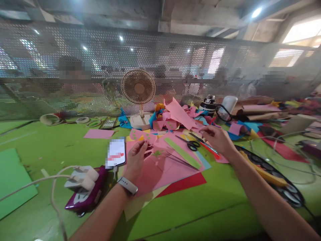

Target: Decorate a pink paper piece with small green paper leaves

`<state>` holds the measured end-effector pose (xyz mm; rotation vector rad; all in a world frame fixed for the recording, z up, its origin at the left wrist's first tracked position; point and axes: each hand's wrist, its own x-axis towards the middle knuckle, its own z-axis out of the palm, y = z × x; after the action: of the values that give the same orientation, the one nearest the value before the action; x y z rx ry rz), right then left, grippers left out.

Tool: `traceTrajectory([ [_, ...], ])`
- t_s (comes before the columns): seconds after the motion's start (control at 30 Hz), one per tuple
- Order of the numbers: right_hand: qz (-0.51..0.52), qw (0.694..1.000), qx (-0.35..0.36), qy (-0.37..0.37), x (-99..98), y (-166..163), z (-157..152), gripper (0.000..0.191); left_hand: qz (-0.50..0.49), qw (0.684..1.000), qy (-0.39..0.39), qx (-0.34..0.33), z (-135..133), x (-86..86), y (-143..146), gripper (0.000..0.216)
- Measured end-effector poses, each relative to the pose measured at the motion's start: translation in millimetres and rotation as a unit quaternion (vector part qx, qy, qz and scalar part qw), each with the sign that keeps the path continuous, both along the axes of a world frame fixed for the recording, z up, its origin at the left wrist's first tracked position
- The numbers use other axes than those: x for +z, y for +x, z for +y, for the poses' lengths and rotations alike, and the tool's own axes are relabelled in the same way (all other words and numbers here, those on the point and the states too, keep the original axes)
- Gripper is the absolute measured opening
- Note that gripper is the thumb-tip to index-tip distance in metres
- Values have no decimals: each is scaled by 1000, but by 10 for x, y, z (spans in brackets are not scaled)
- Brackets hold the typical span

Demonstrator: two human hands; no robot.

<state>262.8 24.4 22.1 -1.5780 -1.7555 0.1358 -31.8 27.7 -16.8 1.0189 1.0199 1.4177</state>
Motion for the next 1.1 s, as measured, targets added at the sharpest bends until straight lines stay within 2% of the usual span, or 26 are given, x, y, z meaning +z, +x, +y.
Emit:
traceTrajectory([
  [0.07,-47,996,56,-57,36,-95,-90,25,-1,1000,1,7,6,-4,0,30],
  [0.13,-124,974,138,-128,32,-223,-191,25,0,1000,7,9,11,-15,1,30],
  [0.2,-192,948,190,-167,-11,-360,-276,38,-5,1000,10,11,15,-30,2,31],
  [0.27,-243,933,195,-181,-72,-475,-319,45,-13,1000,7,12,17,-44,1,31],
  [0.33,-271,922,194,-200,-129,-544,-315,44,-23,1000,4,14,16,-49,1,31],
  [0.43,-272,918,194,-216,-190,-565,-246,40,-24,1000,5,12,12,-40,1,29],
  [0.53,-264,926,168,-211,-224,-540,-152,26,-24,1000,3,16,7,-27,3,30],
  [0.6,-260,930,154,-208,-218,-522,-99,17,-23,1000,0,17,6,-25,3,31],
  [0.7,-254,935,143,-201,-144,-523,-74,19,-15,1000,1,9,14,-37,-5,31],
  [0.77,-245,929,186,-205,-65,-556,-107,24,-12,1000,6,4,23,-52,-13,31],
  [0.87,-210,901,327,-194,16,-646,-190,36,-6,1000,13,0,31,-70,-20,32],
  [0.93,-198,881,393,-173,2,-698,-217,35,-5,1000,11,3,29,-71,-18,33],
  [1.03,-191,873,419,-160,-92,-710,-169,18,-7,1000,0,13,23,-59,-7,34],
  [1.1,-170,877,420,-158,-140,-676,-108,15,-10,1000,-8,23,21,-48,1,34],
])
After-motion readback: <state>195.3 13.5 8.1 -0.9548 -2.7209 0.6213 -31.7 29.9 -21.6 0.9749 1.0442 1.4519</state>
